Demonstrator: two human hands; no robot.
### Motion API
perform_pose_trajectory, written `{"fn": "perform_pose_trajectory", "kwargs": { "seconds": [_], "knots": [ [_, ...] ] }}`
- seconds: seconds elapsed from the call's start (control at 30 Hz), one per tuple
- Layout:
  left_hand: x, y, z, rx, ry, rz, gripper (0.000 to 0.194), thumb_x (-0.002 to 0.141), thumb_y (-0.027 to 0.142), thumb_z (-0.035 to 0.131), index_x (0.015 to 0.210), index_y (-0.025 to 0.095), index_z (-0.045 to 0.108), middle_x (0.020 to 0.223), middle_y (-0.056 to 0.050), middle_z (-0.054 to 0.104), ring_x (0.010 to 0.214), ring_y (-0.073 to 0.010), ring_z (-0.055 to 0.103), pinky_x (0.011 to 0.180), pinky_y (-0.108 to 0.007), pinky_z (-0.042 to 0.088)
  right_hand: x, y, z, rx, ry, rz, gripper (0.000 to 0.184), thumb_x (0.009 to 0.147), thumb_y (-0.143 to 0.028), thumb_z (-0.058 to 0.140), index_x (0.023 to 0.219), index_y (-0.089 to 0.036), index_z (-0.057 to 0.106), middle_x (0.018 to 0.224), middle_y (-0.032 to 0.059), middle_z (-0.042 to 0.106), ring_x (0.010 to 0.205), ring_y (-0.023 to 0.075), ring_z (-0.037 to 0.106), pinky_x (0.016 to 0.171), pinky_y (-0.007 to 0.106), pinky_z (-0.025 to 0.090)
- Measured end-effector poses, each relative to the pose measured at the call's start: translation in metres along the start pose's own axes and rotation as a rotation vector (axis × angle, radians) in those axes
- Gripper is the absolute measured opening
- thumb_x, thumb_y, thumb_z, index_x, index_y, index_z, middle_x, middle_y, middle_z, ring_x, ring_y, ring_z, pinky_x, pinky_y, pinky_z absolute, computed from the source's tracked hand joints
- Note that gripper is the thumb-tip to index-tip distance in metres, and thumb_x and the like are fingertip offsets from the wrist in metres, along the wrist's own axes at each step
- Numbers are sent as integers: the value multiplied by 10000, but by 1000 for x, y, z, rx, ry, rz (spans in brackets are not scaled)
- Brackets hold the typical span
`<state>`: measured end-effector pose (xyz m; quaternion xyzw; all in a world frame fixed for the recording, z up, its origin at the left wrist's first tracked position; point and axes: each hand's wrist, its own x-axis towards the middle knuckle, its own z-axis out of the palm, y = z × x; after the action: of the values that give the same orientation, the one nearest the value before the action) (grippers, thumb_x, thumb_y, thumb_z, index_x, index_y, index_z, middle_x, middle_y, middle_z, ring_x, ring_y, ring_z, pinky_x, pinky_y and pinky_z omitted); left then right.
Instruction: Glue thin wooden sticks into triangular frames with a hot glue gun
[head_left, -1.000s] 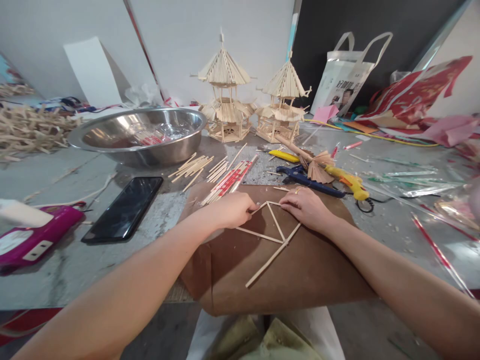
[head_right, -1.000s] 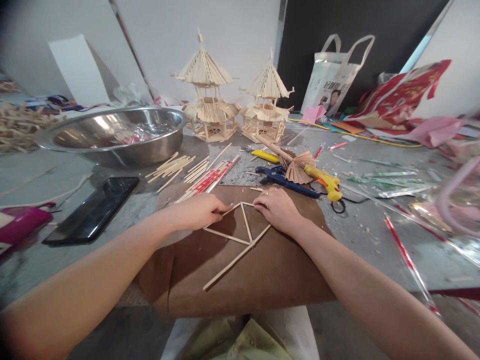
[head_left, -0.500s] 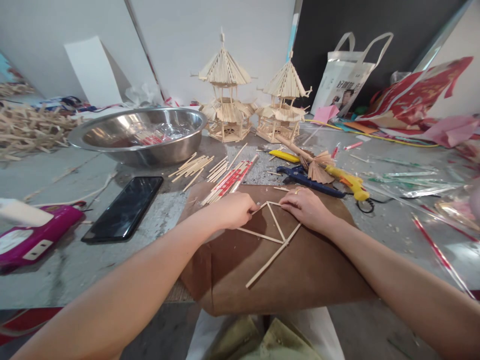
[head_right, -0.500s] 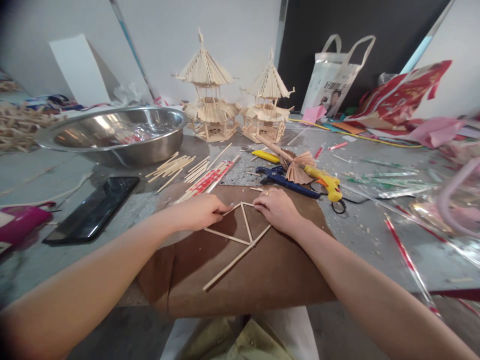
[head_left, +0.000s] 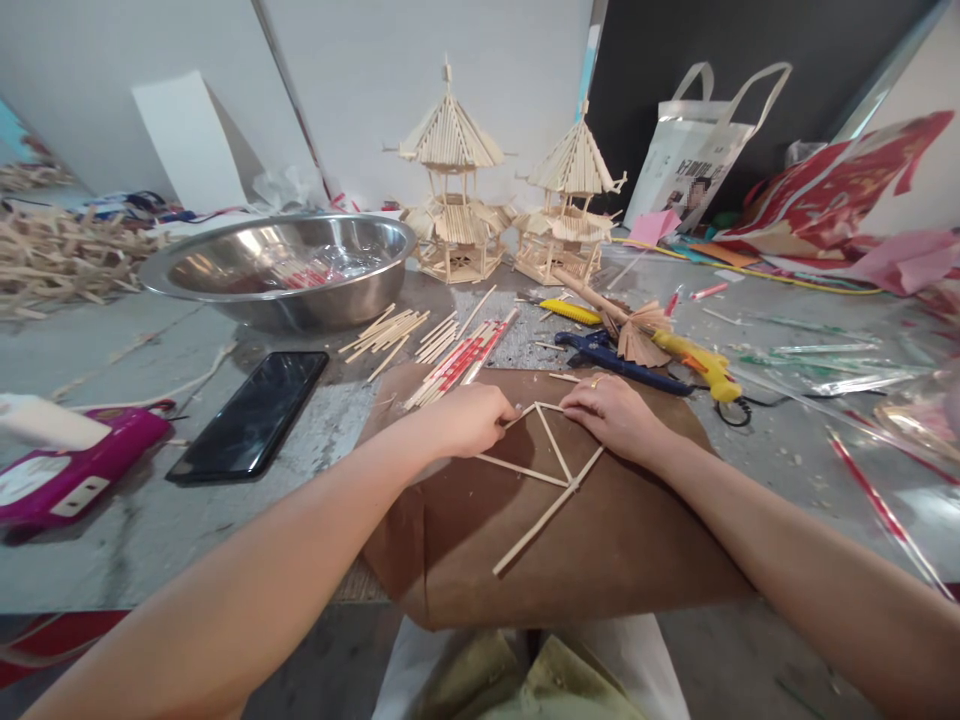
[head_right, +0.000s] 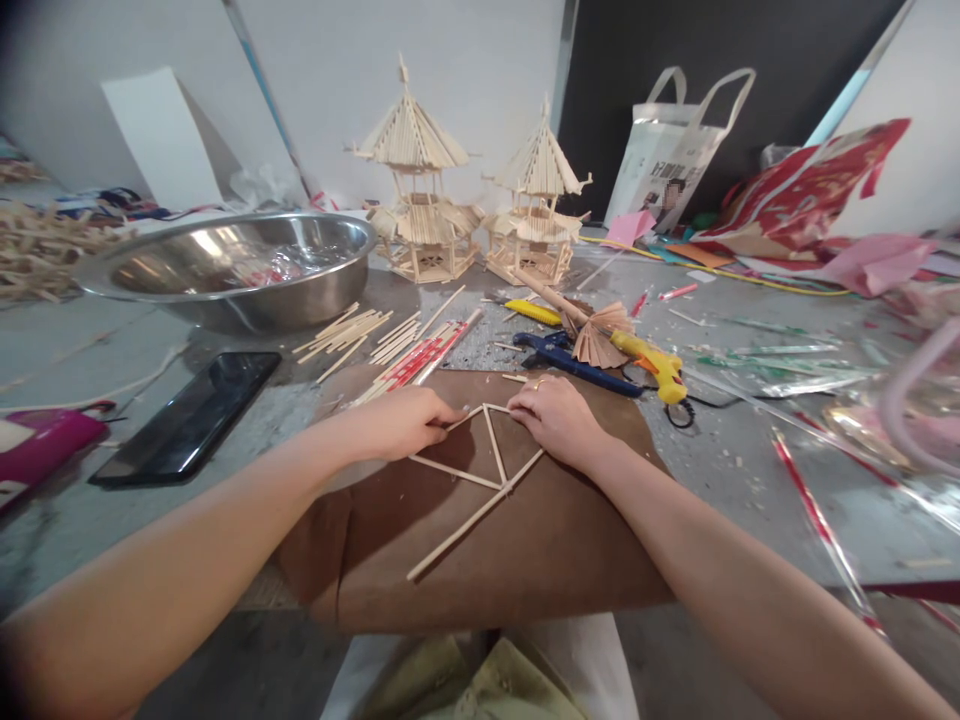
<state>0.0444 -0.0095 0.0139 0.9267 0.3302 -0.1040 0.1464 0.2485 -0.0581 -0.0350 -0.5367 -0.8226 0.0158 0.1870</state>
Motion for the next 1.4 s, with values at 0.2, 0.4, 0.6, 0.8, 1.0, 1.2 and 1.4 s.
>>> {"fn": "perform_pose_trajectory", "kwargs": {
  "seconds": [0.2,0.4,0.6,0.8,1.0,1.2,1.4],
  "knots": [
    [1,-2,3,6,14,24,270,706,196,427,888,200,627,778,-64,639,603,-124,516,534,-229,316,0,0,1,-10,-3,1,197,789,-262,449,793,-191,633,799,34,635,764,165,509,696,280,339],
    [2,-2,4,25,26,34,250,707,187,420,839,191,632,732,-58,633,569,-115,506,514,-227,304,0,1,1,-17,-5,-3,200,791,-266,446,789,-195,633,790,31,634,757,162,510,696,275,338],
    [0,-1,3,32,32,46,253,696,175,419,831,190,633,718,-54,632,563,-114,501,507,-224,296,0,0,1,-20,-5,2,193,787,-261,452,787,-196,633,798,28,636,759,160,512,693,273,340],
    [1,0,2,39,40,47,217,698,177,426,768,181,631,683,-49,623,536,-109,488,494,-225,290,-1,1,1,-16,-1,1,191,786,-263,454,786,-198,634,795,32,639,771,162,516,702,278,338],
    [0,0,1,23,29,42,215,691,171,423,755,179,628,664,-44,619,513,-105,472,494,-227,288,0,0,0,-13,0,4,192,786,-263,454,784,-197,635,797,34,637,768,163,519,701,279,342],
    [2,-2,3,25,36,57,247,696,187,412,807,183,633,726,-60,633,560,-119,495,511,-230,297,0,-1,0,-10,0,0,192,787,-259,454,779,-194,634,788,32,636,765,162,518,705,280,343],
    [1,-3,3,16,26,63,263,690,167,418,844,191,630,746,-57,637,589,-118,509,525,-221,307,0,-1,0,-19,-4,2,192,787,-258,453,783,-189,633,792,30,635,766,164,515,701,282,345]
  ]
}}
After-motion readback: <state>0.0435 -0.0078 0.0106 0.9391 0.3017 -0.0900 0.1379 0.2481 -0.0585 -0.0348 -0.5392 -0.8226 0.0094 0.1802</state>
